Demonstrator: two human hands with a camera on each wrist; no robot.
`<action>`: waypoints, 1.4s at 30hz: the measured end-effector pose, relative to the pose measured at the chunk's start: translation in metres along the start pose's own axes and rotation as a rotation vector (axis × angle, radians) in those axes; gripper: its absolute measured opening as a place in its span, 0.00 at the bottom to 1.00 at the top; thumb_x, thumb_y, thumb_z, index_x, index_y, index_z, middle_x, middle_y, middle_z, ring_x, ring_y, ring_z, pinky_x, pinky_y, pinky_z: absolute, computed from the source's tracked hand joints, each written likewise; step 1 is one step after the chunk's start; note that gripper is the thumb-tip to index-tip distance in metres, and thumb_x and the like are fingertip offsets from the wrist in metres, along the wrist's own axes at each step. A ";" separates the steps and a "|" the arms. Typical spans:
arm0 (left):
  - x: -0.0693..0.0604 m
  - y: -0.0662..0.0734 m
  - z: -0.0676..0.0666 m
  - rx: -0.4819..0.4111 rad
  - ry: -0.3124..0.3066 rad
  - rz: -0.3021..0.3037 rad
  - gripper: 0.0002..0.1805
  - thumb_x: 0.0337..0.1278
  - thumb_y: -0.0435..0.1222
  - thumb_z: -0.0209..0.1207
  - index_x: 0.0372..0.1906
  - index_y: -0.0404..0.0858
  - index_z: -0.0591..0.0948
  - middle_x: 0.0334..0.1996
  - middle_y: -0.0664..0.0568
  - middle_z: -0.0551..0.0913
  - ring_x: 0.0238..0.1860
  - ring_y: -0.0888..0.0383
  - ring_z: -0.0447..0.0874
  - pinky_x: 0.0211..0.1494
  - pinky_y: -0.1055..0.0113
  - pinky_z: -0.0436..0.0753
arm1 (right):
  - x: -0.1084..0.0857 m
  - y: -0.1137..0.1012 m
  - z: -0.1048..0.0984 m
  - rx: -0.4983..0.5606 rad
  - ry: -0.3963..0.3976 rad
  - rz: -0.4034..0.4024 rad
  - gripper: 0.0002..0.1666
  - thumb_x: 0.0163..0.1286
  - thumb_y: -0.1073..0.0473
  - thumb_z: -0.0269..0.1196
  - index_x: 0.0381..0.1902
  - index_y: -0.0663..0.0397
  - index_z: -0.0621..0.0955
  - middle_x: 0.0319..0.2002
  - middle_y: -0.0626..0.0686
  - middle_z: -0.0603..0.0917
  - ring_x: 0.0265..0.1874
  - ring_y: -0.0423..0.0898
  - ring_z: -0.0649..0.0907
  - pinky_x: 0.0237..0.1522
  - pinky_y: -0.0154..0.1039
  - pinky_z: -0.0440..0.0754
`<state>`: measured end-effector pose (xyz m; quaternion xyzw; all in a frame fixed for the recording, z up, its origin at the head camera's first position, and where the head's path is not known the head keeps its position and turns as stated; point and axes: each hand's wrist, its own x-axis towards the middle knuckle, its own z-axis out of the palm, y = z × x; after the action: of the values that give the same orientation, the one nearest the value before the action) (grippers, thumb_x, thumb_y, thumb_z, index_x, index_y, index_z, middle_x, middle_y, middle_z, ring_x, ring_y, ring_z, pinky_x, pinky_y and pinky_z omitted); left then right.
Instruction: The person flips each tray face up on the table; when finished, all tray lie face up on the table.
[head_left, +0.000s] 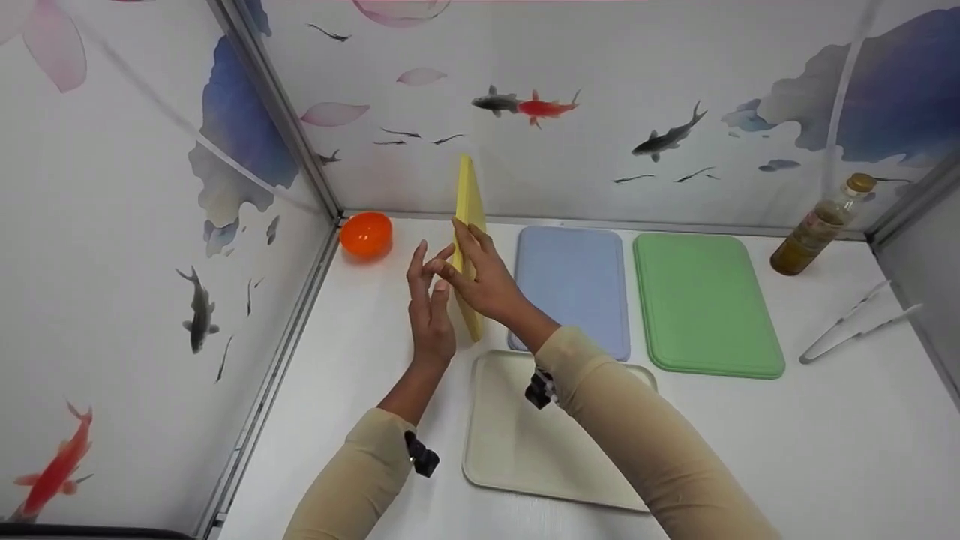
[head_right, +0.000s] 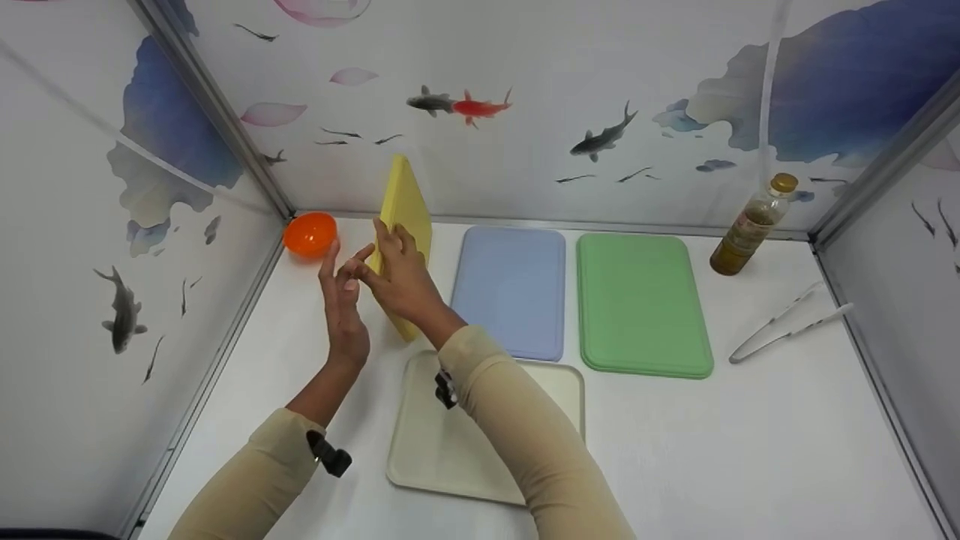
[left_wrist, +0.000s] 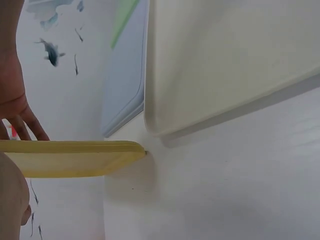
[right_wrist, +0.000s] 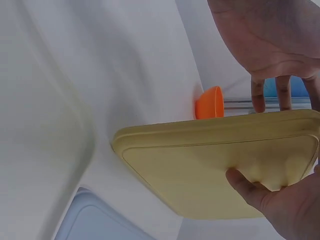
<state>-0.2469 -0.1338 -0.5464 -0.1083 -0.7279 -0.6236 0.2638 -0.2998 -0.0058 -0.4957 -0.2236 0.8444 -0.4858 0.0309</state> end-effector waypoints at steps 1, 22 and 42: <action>0.000 0.000 0.001 -0.014 0.000 -0.009 0.33 0.89 0.50 0.39 0.89 0.46 0.54 0.78 0.49 0.79 0.84 0.50 0.70 0.86 0.39 0.67 | 0.000 0.000 -0.001 -0.016 0.001 0.002 0.67 0.66 0.13 0.49 0.93 0.40 0.52 0.90 0.67 0.52 0.86 0.71 0.63 0.80 0.72 0.69; 0.015 -0.008 0.020 -0.122 -0.076 -0.408 0.38 0.92 0.56 0.28 0.80 0.41 0.76 0.80 0.48 0.77 0.81 0.46 0.71 0.84 0.37 0.69 | -0.005 0.007 -0.015 -0.010 0.040 0.051 0.45 0.85 0.37 0.61 0.91 0.32 0.57 0.90 0.62 0.54 0.77 0.66 0.78 0.67 0.63 0.86; 0.014 -0.045 0.027 -0.113 -0.403 -0.768 0.42 0.82 0.72 0.38 0.89 0.59 0.61 0.84 0.47 0.70 0.80 0.43 0.71 0.83 0.37 0.67 | -0.016 0.013 -0.025 0.005 0.042 0.080 0.44 0.86 0.38 0.61 0.91 0.28 0.57 0.88 0.61 0.61 0.61 0.65 0.90 0.54 0.58 0.92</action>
<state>-0.2876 -0.1193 -0.5798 0.0363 -0.7171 -0.6816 -0.1409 -0.2963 0.0265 -0.4963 -0.1795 0.8518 -0.4911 0.0330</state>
